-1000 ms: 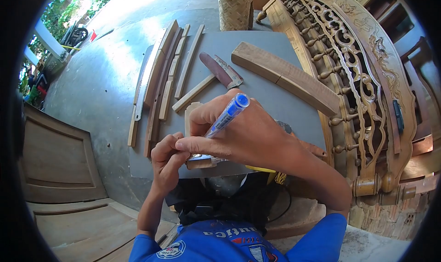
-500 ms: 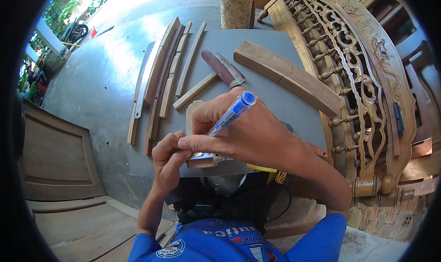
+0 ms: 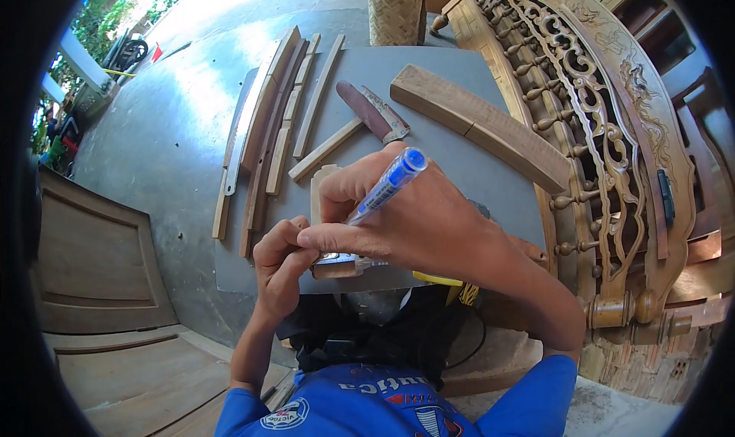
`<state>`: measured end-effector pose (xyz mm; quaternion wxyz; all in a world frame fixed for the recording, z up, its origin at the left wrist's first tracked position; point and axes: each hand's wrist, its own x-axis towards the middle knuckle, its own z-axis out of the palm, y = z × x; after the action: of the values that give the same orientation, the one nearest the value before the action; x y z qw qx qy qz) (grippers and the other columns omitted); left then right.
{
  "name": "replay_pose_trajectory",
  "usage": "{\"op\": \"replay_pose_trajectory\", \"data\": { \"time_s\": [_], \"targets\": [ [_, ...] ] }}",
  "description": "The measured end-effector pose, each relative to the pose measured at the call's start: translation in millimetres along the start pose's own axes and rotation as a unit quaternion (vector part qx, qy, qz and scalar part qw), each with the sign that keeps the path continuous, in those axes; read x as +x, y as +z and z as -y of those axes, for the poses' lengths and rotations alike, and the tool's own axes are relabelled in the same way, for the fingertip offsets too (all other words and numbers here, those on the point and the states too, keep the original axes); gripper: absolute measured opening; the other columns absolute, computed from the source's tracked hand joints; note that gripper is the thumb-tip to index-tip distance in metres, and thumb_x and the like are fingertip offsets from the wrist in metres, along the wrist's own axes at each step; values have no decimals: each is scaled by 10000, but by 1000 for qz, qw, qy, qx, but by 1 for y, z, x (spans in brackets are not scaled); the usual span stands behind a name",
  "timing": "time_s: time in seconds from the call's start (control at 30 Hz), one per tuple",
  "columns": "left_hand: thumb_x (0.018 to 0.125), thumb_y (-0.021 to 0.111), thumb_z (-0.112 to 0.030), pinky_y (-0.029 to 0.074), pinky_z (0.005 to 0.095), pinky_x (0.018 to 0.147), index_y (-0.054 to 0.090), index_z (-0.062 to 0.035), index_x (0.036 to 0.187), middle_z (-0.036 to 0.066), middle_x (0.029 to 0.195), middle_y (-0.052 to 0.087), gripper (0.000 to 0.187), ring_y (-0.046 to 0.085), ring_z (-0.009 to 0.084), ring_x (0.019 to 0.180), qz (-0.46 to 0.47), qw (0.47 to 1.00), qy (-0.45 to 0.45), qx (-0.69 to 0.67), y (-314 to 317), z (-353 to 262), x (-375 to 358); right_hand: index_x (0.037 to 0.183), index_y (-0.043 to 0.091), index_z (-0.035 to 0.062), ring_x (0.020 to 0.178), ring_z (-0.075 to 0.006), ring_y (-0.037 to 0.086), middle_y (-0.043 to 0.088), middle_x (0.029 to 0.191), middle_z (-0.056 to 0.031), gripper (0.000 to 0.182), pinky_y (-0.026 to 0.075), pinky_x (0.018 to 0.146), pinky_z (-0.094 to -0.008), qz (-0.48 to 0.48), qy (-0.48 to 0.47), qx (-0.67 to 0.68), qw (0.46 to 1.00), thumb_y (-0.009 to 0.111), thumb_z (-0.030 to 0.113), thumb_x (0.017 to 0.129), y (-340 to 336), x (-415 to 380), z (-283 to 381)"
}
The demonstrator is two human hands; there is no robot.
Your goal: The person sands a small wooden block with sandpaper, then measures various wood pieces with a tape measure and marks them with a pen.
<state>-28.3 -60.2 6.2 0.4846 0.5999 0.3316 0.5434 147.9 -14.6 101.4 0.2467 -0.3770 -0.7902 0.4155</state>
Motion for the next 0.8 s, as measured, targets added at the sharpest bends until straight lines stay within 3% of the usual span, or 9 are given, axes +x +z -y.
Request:
{"op": "replay_pose_trajectory", "data": {
  "time_s": [0.2,0.33,0.43,0.57,0.67,0.8],
  "targets": [
    [753,502,49,306,224,455,540,47,729,37,593,458,45,420,62,503,-4,1000,-7,-5,1,0,0,634,632,7,508,-87,507,572,543,-59,277,371,470,-247,-5,6,-11,1000,740,255,697,0,0,2],
    [752,501,48,310,225,455,569,50,764,40,595,469,69,425,62,504,-6,1000,-6,-10,0,1,-1,669,617,13,535,-161,577,605,618,-95,307,472,564,-279,-3,-35,1,999,684,303,746,-2,0,0],
    [758,501,43,324,219,462,585,50,792,42,615,497,90,442,60,516,-11,1000,-20,-4,1,1,-3,752,610,22,545,-205,593,591,625,-111,368,483,541,-314,-109,-114,1,988,653,387,764,5,0,-14],
    [780,505,26,351,209,484,588,46,805,42,648,539,89,474,58,547,-7,999,-46,-13,-1,-3,-4,962,542,47,531,-257,592,510,548,-106,415,456,456,-350,-83,-126,-342,927,549,439,825,9,-3,-15],
    [805,506,4,362,198,512,574,40,829,41,661,553,80,475,45,577,2,999,-44,-23,-2,-2,-5,996,565,39,510,-234,535,497,577,-75,330,405,463,-342,-134,-170,-364,906,614,309,811,16,-8,-10],
    [838,533,-35,369,185,555,538,18,922,12,686,514,101,445,28,616,-26,999,-43,-12,-3,-4,-14,1024,557,26,461,-231,473,433,553,-65,337,374,443,-355,-195,-244,-378,871,599,292,822,20,-15,-14]
  ]
}}
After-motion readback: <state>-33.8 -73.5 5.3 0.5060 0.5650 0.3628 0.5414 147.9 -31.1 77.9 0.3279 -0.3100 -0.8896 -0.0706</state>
